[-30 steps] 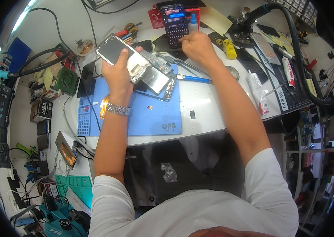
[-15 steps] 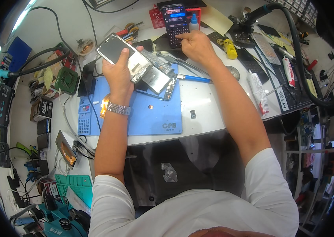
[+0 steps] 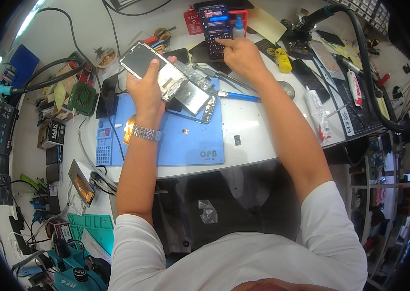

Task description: The person disassembles a smartphone, removes the back cover and battery, and uses a screwdriver and tweezers to manipulate internal components. They then reassemble the device and use a small brush to clean the interior.

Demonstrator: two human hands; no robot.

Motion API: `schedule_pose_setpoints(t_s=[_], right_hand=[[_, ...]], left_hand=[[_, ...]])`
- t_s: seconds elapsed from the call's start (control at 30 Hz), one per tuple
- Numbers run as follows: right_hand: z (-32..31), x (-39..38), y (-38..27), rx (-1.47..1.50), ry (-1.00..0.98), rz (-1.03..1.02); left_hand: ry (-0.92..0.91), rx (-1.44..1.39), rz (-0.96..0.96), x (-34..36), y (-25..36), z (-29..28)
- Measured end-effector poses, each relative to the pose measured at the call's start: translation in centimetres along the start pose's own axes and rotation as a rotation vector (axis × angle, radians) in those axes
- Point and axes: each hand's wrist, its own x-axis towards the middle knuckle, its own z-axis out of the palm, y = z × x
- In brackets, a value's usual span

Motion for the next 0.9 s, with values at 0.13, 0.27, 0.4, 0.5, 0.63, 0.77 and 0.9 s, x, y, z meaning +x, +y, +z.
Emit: schedule_pose_setpoints(t_s=[0.13, 0.27, 0.4, 0.5, 0.63, 0.77, 0.9], right_hand=[[-0.2, 0.7, 1.6, -0.03, 0.166, 0.001], [-0.7, 0.9, 2.6, 0.012, 0.133, 0.09], [-0.5, 0.7, 2.2, -0.019, 0.146, 0.059], [-0.5, 0.6, 1.7, -0.035, 0.132, 0.058], [-0.8, 0.4, 1.1, -0.019, 0.062, 0.025], [-0.7, 0.0, 0.5, -0.104, -0.023, 0.014], [-1.0, 0.0, 0.2, -0.027, -0.092, 0.032]], left_hand=[[0.015, 0.014, 0.0, -0.1, 0.0, 0.0], [0.014, 0.024, 0.004, -0.1, 0.0, 0.0], [0.021, 0.02, 0.007, -0.1, 0.0, 0.1], [0.032, 0.03, 0.008, -0.2, 0.1, 0.2], [0.036, 0.039, -0.006, -0.3, 0.2, 0.3], [0.032, 0.024, -0.007, -0.3, 0.1, 0.2], [0.021, 0.02, 0.005, -0.1, 0.1, 0.1]])
